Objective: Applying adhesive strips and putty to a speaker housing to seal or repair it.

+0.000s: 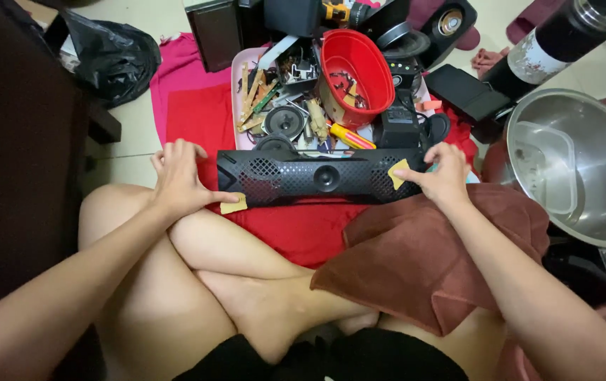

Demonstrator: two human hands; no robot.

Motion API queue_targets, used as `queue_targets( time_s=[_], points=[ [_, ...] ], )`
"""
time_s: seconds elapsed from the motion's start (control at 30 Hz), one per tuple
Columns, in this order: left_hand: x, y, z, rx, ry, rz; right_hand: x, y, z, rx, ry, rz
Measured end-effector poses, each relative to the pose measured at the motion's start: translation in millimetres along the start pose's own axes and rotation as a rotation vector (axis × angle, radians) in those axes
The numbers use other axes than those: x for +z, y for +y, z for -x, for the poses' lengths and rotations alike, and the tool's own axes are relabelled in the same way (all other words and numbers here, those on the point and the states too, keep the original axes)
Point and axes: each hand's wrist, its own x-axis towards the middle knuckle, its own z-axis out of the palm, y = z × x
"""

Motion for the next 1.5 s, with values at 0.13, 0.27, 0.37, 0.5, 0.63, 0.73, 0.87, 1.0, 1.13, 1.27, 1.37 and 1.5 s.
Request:
queue_targets(
  time_s=[0.13,0.27,0.37,0.5,0.63,0.73,0.87,1.0,1.13,1.27,1.37,1.5],
  points=[
    [-1.8,-1.9,-0.4,0.003,0.046,0.040,-6.2,-12.7,3.4,-0.034,-0.006,0.014],
    [1.6,-3.2,-0.8,-0.141,0.001,0.095,0.1,-0.7,1.0,-0.008,0.041,0.061],
    [3.6,-9.7,-2.5,-0.177,0.001,0.096,3.2,-7.3,-0.2,0.017,0.050,0.035],
    [1.8,-1.8,-0.9,-0.198,0.023,0.117,9.8,18.0,-6.4,0.101,0.131,-0.011],
    [12.1,-8.4,-5.3,-0.279,0.101,0.172,1.5,3.8,-0.3,0.168,0.170,-0.042],
    [11.1,-6.4,-1.9,-0.251,0.102,0.182,13.1,11.0,-4.9,0.173,0.164,-0.102],
    [9.6,16.9,0.9,-0.209,0.092,0.169,12.7,-12.9,-5.3,0.207,0.203,-0.132],
    [11.6,45.3,-3.9,-0.128,0.216,0.155,-9.4,-66.0,6.6,0.348,0.112,-0.058],
    [31.9,93.4,-16.6,-0.104,0.205,0.137,7.2,-95.3,8.7,0.543,0.003,-0.145],
    [56.7,129.0,-30.2,-0.059,0.155,0.061,-8.9,-163.7,21.8,0.638,-0.046,-0.146],
    [75.5,139.5,-37.7,-0.023,0.125,0.047,-7.7,-178.6,21.3,0.601,-0.056,-0.063],
    [82.4,146.2,-41.9,-0.028,0.138,0.048,9.0,-178.6,18.0,0.434,-0.135,0.041]
  ],
)
